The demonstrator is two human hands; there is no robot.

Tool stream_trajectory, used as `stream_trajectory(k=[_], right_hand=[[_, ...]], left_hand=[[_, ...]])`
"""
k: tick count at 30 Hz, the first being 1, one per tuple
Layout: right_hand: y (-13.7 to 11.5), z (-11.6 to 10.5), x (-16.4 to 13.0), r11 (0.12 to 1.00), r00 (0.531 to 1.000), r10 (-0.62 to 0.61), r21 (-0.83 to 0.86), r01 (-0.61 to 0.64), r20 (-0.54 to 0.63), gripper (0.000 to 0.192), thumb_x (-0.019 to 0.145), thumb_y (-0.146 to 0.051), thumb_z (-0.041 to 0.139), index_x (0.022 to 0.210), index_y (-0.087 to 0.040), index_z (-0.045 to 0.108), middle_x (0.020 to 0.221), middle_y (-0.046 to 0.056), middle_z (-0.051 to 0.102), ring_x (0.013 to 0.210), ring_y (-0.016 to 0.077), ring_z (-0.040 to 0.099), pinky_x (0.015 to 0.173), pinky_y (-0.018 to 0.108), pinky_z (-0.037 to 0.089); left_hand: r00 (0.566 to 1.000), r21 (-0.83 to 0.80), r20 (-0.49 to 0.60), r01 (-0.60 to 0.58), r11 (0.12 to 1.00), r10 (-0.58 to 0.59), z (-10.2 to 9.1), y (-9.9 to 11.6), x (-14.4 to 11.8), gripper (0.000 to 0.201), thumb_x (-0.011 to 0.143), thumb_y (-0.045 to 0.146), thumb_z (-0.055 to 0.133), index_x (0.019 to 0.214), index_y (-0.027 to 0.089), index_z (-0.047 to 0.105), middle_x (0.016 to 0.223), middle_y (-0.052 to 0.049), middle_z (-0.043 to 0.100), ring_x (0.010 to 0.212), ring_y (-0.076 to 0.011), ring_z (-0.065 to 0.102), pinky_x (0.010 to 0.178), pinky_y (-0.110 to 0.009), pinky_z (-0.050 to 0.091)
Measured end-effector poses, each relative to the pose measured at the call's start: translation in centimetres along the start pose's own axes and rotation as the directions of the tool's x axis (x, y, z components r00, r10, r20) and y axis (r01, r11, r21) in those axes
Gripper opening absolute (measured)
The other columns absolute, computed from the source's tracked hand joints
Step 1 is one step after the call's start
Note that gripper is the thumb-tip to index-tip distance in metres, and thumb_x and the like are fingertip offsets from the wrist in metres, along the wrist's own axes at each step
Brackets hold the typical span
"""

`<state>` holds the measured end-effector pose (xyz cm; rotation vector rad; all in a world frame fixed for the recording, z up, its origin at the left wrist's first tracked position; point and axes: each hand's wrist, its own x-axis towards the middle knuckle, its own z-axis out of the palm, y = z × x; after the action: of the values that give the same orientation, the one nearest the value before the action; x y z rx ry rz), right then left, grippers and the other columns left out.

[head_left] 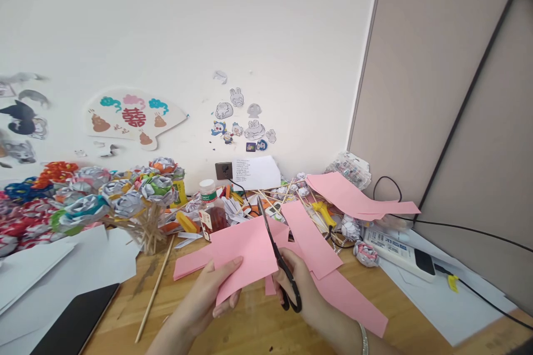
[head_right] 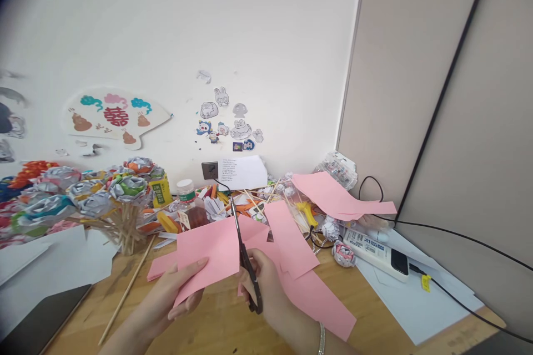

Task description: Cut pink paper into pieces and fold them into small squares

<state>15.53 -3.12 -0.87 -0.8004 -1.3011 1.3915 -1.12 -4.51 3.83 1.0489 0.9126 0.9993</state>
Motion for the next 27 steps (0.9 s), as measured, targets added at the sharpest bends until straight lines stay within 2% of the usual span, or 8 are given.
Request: stream_trajectory(k=[4,10,12,15,17,20,24,27], right_hand=[[-0.6,0.1,0.0,0.998,0.998,-0.059,-0.009,0.059,-0.015,0.034,0.074,-0.049,0.051,0.081,-0.017,0.047,0.046,-0.007,0.043,0.032,0.0053,0.038,0.029,0.015,0.029],[-1.0,-0.1,-0.4,0.985,0.983,-0.13,-0.095,0.143,0.131,0.029,0.08,-0.046,0.045,0.088,-0.018,0.047,0.06,-0.002,0.05,0.047,0.0088,0.046,0.046,0.021,0.04],[-1.1,-0.7,0.0,0.968,0.986,-0.137,-0.197,0.153,0.095,0.026,0.079,-0.043,0.047,0.089,-0.019,0.049,0.065,0.0,0.052,0.054,0.0116,0.05,0.052,0.024,0.042],[-1.5,-2.6,1.3,0.911,0.983,-0.163,-0.396,0.117,-0.085,0.031,0.073,-0.035,0.054,0.099,-0.019,0.049,0.078,0.003,0.056,0.069,0.0163,0.055,0.061,0.027,0.043],[-1.9,-4.6,2.3,0.818,0.955,-0.225,-0.57,0.078,-0.192,0.033,0.07,-0.026,0.054,0.102,-0.018,0.05,0.086,0.005,0.058,0.075,0.0185,0.055,0.066,0.029,0.043],[-2.3,-7.9,3.3,0.5,0.896,-0.341,-0.862,-0.085,-0.286,0.04,0.065,-0.017,0.052,0.105,-0.018,0.052,0.092,0.008,0.058,0.079,0.0221,0.053,0.074,0.034,0.041],[-1.7,-11.0,3.8,0.187,0.833,-0.429,-0.937,-0.296,-0.349,0.053,0.065,-0.018,0.054,0.116,-0.008,0.045,0.098,0.014,0.056,0.09,0.0279,0.05,0.079,0.037,0.037],[-0.9,-11.8,4.0,0.074,0.834,-0.39,-0.916,-0.394,-0.39,0.051,0.066,-0.018,0.055,0.115,-0.005,0.045,0.091,0.016,0.058,0.085,0.0275,0.053,0.074,0.035,0.039]], left_hand=[[1.0,0.003,-0.026,-0.013,1.0,0.013,0.1,0.1,0.0,0.033,0.07,0.041,0.057,0.051,0.014,0.051,0.026,0.004,0.047,0.018,-0.0013,0.025,0.027,-0.014,0.016],[0.995,0.049,-0.092,-0.032,0.998,0.037,-0.1,0.5,-0.1,0.036,0.069,0.043,0.056,0.049,0.014,0.05,0.027,0.003,0.047,0.019,-0.0018,0.026,0.028,-0.016,0.016],[0.989,0.123,-0.133,-0.053,0.991,0.07,-0.4,0.7,-0.1,0.04,0.07,0.045,0.054,0.046,0.013,0.051,0.03,0.001,0.05,0.021,-0.0028,0.029,0.029,-0.017,0.02],[0.98,0.278,-0.162,-0.069,0.958,0.117,-1.1,1.2,-0.1,0.044,0.071,0.048,0.051,0.044,0.013,0.052,0.034,-0.002,0.054,0.025,-0.0052,0.036,0.034,-0.019,0.028],[0.973,0.371,-0.171,-0.081,0.925,0.154,-1.7,1.5,0.1,0.045,0.072,0.049,0.048,0.046,0.014,0.054,0.037,-0.002,0.056,0.03,-0.0078,0.042,0.039,-0.02,0.033],[0.945,0.476,-0.236,-0.093,0.875,0.229,-3.1,1.5,0.8,0.047,0.074,0.052,0.042,0.051,0.014,0.057,0.035,-0.002,0.055,0.038,-0.0122,0.048,0.043,-0.021,0.036],[0.906,0.52,-0.314,-0.087,0.85,0.285,-5.2,0.8,2.3,0.048,0.069,0.057,0.042,0.053,0.015,0.057,0.04,-0.006,0.06,0.042,-0.018,0.054,0.045,-0.025,0.041],[0.875,0.535,-0.371,-0.073,0.842,0.312,-6.1,0.2,3.0,0.048,0.067,0.057,0.043,0.057,0.013,0.059,0.048,-0.01,0.064,0.045,-0.0213,0.058,0.046,-0.028,0.044]])
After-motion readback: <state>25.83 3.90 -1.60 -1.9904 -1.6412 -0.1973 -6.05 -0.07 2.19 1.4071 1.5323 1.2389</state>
